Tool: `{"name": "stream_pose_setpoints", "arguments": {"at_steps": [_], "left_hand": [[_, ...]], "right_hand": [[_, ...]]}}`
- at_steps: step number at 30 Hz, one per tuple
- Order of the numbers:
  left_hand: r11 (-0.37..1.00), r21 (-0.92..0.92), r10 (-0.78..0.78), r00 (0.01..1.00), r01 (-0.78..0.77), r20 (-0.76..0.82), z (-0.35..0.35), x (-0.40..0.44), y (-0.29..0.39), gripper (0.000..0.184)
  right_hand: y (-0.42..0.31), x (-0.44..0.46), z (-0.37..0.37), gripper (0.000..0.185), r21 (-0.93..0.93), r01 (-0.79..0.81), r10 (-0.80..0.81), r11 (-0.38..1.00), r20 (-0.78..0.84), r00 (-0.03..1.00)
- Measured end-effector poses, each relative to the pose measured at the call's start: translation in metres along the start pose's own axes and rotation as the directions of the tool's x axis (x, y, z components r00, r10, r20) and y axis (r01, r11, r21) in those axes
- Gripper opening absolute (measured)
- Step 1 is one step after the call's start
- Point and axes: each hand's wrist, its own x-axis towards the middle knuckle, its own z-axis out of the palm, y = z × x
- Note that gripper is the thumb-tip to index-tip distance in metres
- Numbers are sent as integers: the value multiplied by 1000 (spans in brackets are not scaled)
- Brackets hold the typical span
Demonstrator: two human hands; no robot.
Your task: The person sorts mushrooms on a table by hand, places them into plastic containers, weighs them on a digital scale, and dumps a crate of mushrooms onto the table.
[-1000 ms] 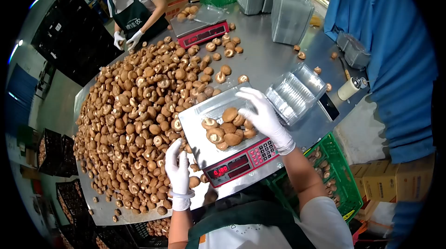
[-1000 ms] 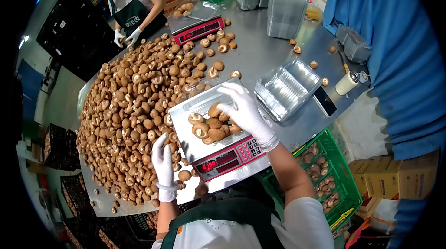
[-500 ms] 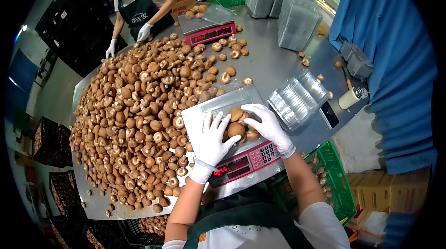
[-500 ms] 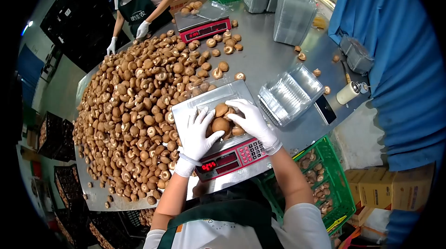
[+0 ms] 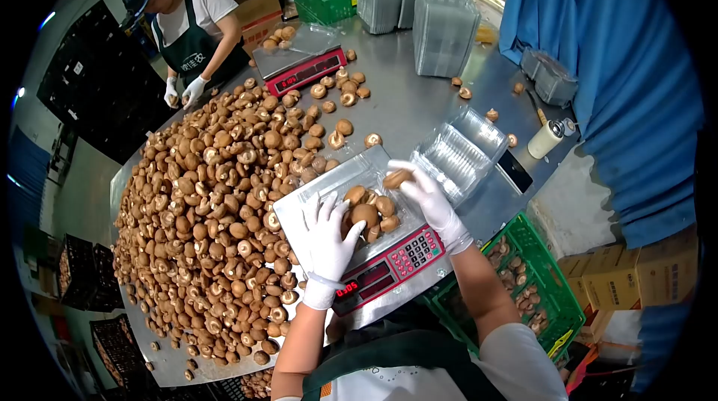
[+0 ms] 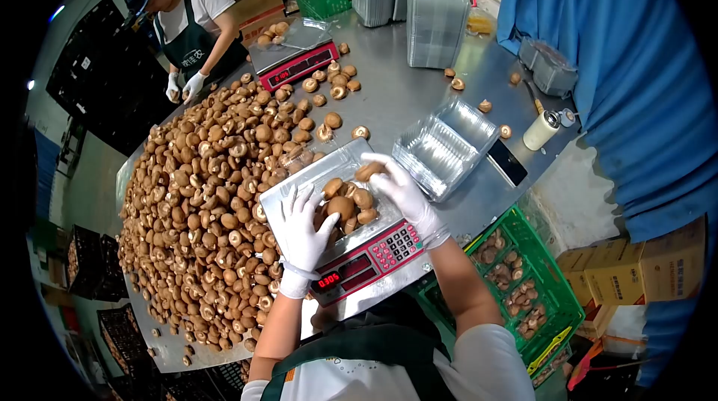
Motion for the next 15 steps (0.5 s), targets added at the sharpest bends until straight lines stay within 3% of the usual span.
{"name": "stream_pose_setpoints", "arguments": {"at_steps": [2, 5, 7, 8, 9, 10, 11, 13, 14, 15], "left_hand": [[999, 42, 25, 999, -25, 20, 5, 8, 7, 37], [997, -74, 34, 999, -37, -41, -6, 16, 10, 33], [970, -245, -46, 981, -1, -188, -21, 5, 1, 29], [831, -533, -244, 965, 158, -95, -29, -3, -3, 31], [586, -752, -401, 914, 303, 56, -35, -11, -4, 33], [151, -928, -444, 862, 339, 243, -39, -16, 3, 46], [-78, -922, -360, 852, 379, 381, -51, -20, 9, 57], [-390, -845, -252, 841, 365, 479, -58, -28, 12, 59], [-422, -820, -224, 832, 387, 508, -54, -42, -8, 54], [-474, -830, -229, 869, 294, 438, -62, -47, -11, 47]], "right_hand": [[-6, 1, -1, 38, 360, 27, -15, 932, -36, 999], [-1, 6, -9, 38, 357, -81, 131, 930, -119, 984], [-15, 4, 0, 34, 310, -93, 150, 946, -165, 975], [-22, 4, 9, 34, 60, -36, 45, 998, -157, 987], [-30, 1, 20, 34, -190, 27, -51, 981, -124, 991], [-40, -2, 34, 42, -151, 3, 1, 989, 24, 1000], [-38, -2, 49, 48, -286, 216, -168, 934, 181, 969], [-43, 2, 67, 54, -424, 429, -273, 797, 380, 884], [-40, 12, 63, 54, -478, 445, -304, 757, 346, 888], [-33, 29, 57, 55, -528, 453, -331, 718, 313, 890]]}}
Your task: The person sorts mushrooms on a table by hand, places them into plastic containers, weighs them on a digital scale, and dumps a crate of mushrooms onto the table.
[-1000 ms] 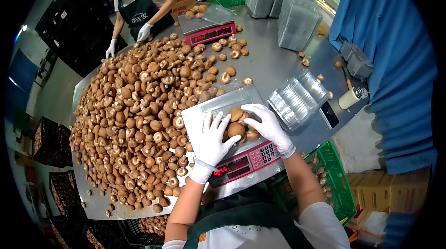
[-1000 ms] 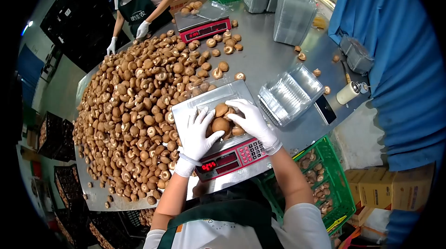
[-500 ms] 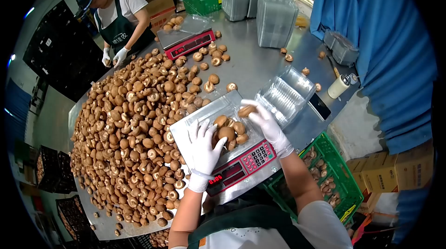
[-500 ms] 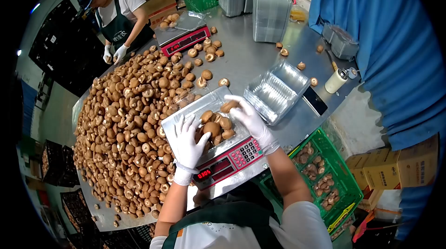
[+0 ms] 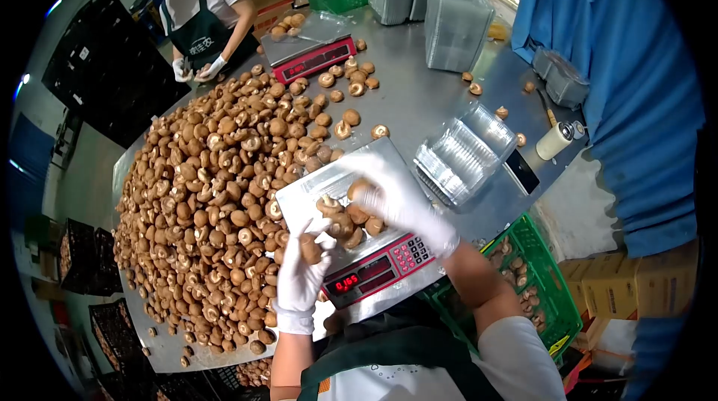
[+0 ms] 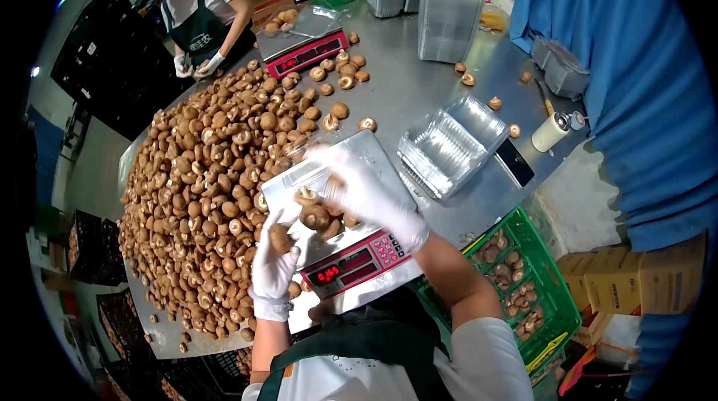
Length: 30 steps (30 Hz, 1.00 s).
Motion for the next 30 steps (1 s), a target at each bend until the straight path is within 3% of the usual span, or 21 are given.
{"name": "stream_pose_setpoints", "arguments": {"at_steps": [2, 4, 5, 6, 7, 8, 10, 12, 14, 15, 17, 18, 20, 22, 23, 24, 26, 27, 28, 30], "left_hand": [[995, -58, 79, 989, -87, -124, -17, -12, 11, 39], [989, -88, 92, 958, -120, -271, -24, -25, 15, 30], [989, -105, 71, 956, -105, -285, -34, -30, 14, 29], [989, -122, 48, 953, -88, -298, -44, -33, 12, 30], [994, 11, 104, 961, -105, -258, -37, -34, 6, 30], [995, 67, 82, 965, -68, -247, -52, -36, -5, 26], [901, 428, 66, 951, 73, -302, -44, -32, -18, 22], [862, 485, 22, 946, 145, -322, -40, -31, -31, 29], [893, 413, -17, 930, 180, -368, -33, -29, -36, 36], [914, 368, -37, 939, 169, -341, -33, -29, -36, 36], [917, 367, -33, 948, 154, -317, -32, -26, -35, 34], [890, 424, -19, 944, 165, -328, -26, -26, -34, 29], [799, 577, 21, 950, 172, -312, -39, -19, -40, 22], [775, 588, -1, 931, 231, -365, -41, -13, -42, 13], [772, 591, -6, 932, 234, -361, -42, -9, -43, 11], [767, 595, -13, 933, 241, -360, -41, -5, -44, 9], [782, 583, -40, 951, 220, -306, -38, 1, -42, 3], [777, 612, -2, 972, 150, -236, -39, 5, -46, 4], [773, 631, 50, 985, 69, -168, -42, 11, -48, 6], [704, 710, -37, 999, 3, 33, -27, 17, -51, 16]], "right_hand": [[42, 13, -2, 52, -106, -284, 253, 953, -239, 938], [70, 17, -3, 50, -284, -497, 432, 820, -262, 863], [87, 18, -1, 50, -283, -489, 428, 825, -254, 868], [104, 17, 1, 49, -106, -580, 567, 808, -126, 814], [106, 19, 1, 48, 59, -670, 669, 740, 28, 742], [108, 17, 1, 48, 58, -667, 666, 743, 33, 745], [83, 16, -6, 48, 499, -501, 580, 707, -4, 815], [66, 3, -20, 47, 549, -414, 526, 726, -55, 849], [56, -19, -30, 50, 436, -354, 405, 827, -28, 914], [45, -31, -28, 50, 134, -388, 397, 912, -47, 917], [25, -58, -28, 52, -420, -364, 372, 831, -66, 926], [22, -67, -27, 48, -503, -490, 530, 712, -73, 845], [33, -81, -30, 43, -313, -660, 713, 683, 89, 695], [60, -105, -8, 40, 199, -718, 693, 667, 189, 696], [63, -109, 1, 33, 332, -722, 698, 606, 212, 684], [79, -118, 19, 26, 437, -609, 643, 662, 88, 761], [78, -121, 31, 20, 564, -498, 617, 659, -26, 787], [55, -117, 14, 20, 373, -602, 665, 706, -56, 745], [52, -124, 16, 19, 504, -448, 587, 738, -154, 795], [35, -144, -4, 12, 495, -345, 521, 798, -276, 808]]}}
